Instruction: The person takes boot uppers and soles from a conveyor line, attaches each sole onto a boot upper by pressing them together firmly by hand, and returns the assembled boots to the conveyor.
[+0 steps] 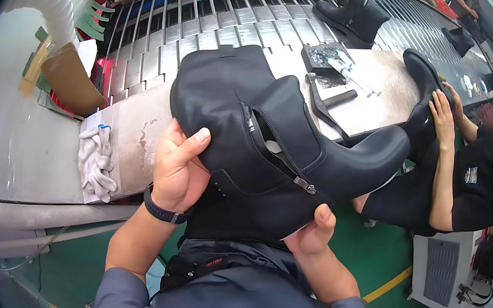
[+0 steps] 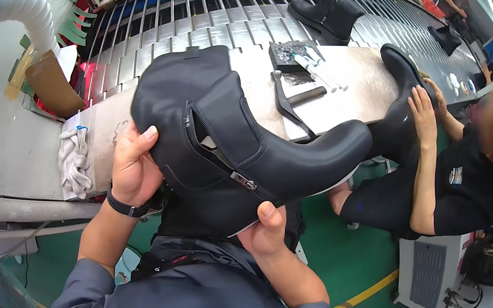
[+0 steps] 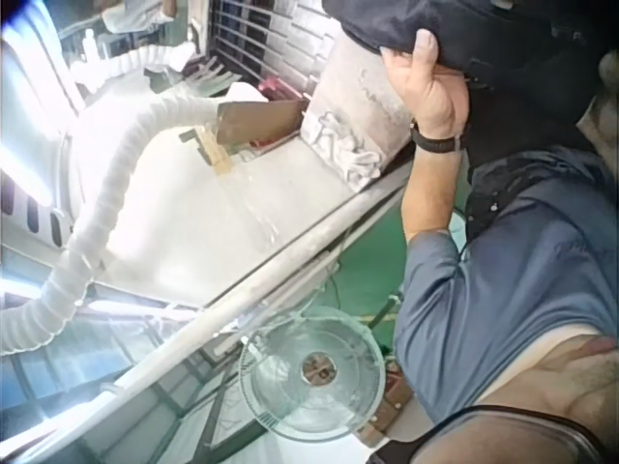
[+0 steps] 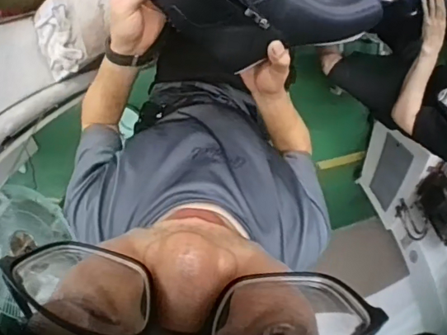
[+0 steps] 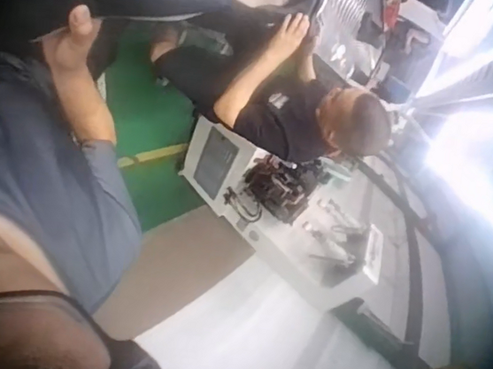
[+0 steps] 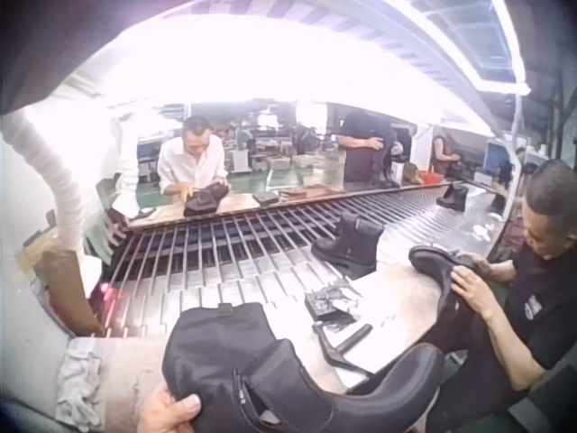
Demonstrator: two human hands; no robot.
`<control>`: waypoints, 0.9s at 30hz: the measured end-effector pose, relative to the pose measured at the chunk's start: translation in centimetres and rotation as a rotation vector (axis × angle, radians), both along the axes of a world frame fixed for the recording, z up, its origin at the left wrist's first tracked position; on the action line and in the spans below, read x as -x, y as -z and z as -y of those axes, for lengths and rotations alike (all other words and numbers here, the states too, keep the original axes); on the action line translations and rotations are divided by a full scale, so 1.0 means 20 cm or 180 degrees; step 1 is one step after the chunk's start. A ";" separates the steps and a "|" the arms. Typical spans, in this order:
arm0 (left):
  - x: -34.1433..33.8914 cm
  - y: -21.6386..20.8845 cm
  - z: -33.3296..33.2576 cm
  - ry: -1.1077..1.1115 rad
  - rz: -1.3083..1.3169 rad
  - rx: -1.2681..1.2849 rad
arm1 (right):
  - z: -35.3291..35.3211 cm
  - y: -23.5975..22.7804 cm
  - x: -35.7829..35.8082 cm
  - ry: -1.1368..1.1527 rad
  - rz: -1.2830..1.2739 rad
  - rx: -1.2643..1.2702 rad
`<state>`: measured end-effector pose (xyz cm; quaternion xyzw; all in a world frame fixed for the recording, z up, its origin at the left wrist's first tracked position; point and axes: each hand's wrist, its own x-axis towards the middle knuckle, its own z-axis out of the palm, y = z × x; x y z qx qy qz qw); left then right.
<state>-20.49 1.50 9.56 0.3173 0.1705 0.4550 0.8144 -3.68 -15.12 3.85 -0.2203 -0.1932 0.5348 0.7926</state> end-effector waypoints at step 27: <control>-0.04 -0.51 0.05 -0.1510 -0.0772 -0.2406 | -0.22 -0.09 -0.04 -0.1472 -0.0384 0.0736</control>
